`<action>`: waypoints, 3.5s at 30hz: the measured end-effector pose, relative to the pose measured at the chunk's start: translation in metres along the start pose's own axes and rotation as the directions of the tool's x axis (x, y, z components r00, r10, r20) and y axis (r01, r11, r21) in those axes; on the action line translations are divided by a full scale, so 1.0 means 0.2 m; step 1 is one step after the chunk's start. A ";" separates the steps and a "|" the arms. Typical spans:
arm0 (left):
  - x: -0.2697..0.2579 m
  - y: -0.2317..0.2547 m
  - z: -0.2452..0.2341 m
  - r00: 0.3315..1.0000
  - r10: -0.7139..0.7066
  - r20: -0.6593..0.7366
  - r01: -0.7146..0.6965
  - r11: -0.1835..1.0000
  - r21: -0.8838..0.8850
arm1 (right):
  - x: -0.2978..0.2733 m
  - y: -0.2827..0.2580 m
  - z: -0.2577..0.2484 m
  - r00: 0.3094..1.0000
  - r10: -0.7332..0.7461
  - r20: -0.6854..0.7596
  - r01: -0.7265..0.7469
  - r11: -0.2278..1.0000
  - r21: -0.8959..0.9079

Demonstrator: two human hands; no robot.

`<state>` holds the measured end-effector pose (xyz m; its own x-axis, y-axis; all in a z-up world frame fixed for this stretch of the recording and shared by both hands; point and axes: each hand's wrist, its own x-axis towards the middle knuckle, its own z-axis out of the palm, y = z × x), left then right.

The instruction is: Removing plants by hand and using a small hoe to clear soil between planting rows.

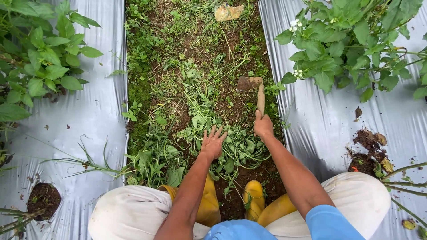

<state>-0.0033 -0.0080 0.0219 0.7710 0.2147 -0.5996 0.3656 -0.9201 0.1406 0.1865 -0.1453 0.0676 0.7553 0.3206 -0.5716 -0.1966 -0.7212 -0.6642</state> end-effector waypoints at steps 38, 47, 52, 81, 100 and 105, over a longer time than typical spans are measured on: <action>0.01 -0.02 0.04 1.000 -0.016 -0.001 0.016 0.999 -0.029 | -0.16 0.38 0.15 0.998 0.053 0.024 -0.048 0.988 -0.145; 0.05 -0.02 0.11 0.997 0.012 -0.079 -0.013 1.000 -0.013 | -0.52 0.44 0.33 0.989 0.146 -0.028 -0.143 0.986 0.080; -0.13 0.01 -0.03 0.960 0.116 -0.255 -0.108 0.993 0.043 | -0.79 0.52 0.45 0.986 0.165 0.034 -0.164 0.986 -0.032; 0.01 0.05 0.10 0.991 0.110 -0.074 -0.103 0.991 0.089 | -0.20 0.10 -0.02 0.995 0.025 0.095 -0.012 0.991 -0.134; -0.01 0.06 0.07 0.989 0.119 -0.091 -0.114 0.992 0.056 | -0.08 0.31 0.03 0.998 0.024 0.057 -0.021 0.998 -0.056; -0.02 0.06 0.08 0.992 0.100 -0.076 -0.095 0.994 0.062 | 0.09 0.27 -0.09 0.984 0.078 0.163 -0.074 0.997 -0.026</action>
<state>-0.0099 -0.0252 0.0132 0.8411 0.1460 -0.5208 0.2573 -0.9550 0.1478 0.2000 -0.1896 0.0307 0.6256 0.3595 -0.6924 -0.2357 -0.7589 -0.6070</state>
